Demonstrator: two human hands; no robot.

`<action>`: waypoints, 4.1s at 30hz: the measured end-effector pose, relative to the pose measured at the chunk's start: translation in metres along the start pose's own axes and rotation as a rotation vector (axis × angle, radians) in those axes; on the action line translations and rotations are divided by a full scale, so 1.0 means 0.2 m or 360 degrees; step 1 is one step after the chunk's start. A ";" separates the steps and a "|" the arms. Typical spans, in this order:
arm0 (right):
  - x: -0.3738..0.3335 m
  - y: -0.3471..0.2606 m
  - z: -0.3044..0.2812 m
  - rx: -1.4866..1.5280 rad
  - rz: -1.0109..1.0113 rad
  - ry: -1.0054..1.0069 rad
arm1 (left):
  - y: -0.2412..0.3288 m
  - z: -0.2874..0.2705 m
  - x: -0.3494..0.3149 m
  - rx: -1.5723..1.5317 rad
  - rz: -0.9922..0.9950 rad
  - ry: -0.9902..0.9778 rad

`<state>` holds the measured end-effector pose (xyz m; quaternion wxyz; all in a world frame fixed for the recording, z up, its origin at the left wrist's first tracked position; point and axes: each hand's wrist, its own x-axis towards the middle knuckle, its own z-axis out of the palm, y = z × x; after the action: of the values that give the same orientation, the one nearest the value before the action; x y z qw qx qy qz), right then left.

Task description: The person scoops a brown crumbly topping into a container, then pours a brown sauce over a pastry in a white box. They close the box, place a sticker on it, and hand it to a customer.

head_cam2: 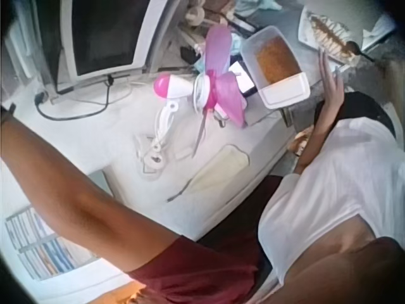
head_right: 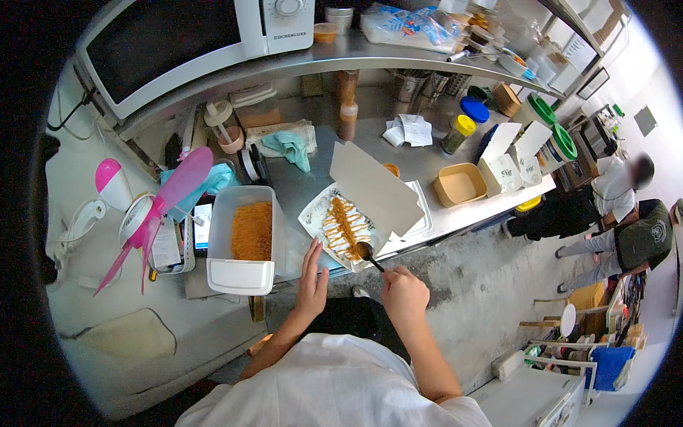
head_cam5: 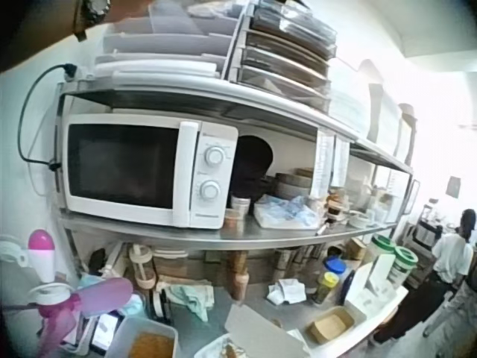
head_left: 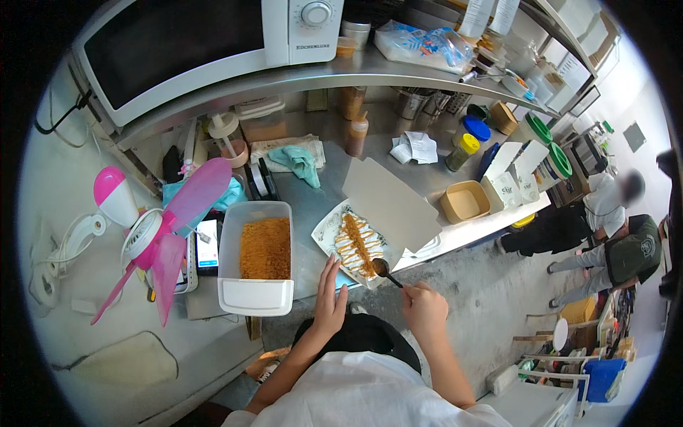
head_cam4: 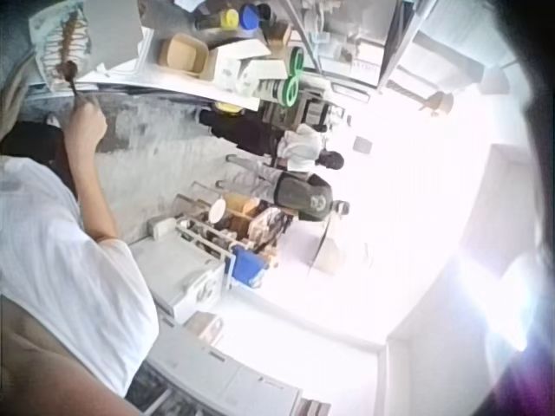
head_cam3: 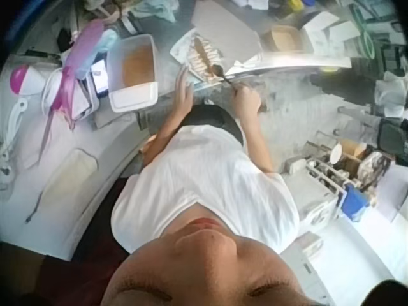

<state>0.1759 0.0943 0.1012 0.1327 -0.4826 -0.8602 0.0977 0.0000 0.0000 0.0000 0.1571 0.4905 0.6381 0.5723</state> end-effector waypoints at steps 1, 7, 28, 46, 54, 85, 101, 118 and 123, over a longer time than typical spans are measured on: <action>-0.02 -0.01 0.02 -0.0015 -0.0002 0.0026 | 0.00 0.00 0.00 -0.0001 0.0013 0.0005; -0.06 -0.01 0.00 -0.0035 0.0006 0.0060 | 0.00 0.04 -0.01 0.0001 0.0003 0.0033; -0.07 -0.02 0.05 -0.0068 -0.0005 0.0092 | -0.01 0.01 0.00 0.0038 -0.0010 0.0127; -0.09 -0.05 0.03 -0.0095 -0.0017 0.0080 | 0.00 0.00 0.00 0.0043 -0.0034 0.0120; -0.10 -0.05 0.03 -0.0081 0.0038 0.0070 | -0.01 -0.01 -0.02 0.0063 -0.0038 0.0138; 0.68 -1.05 0.31 -0.0635 -0.1440 0.0046 | 0.02 -0.40 -0.43 -0.0813 -0.0412 0.1170; 0.81 -1.09 0.65 -0.0072 -0.1929 -0.0090 | 0.07 -0.46 -0.39 -0.0907 -0.0468 0.0744; 0.94 -1.14 0.52 -0.0257 -0.2103 -0.0441 | 1.01 -0.77 -0.14 -0.1266 0.0573 0.0406; 0.92 -1.14 0.51 -0.0384 -0.2262 -0.0255 | 1.28 -0.69 0.01 -0.2109 0.0980 -0.0358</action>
<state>-0.1324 0.1294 0.0970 0.0464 0.1906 -0.9779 -0.0726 0.0077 -0.1136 0.2682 0.3170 0.5055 -0.0278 0.8020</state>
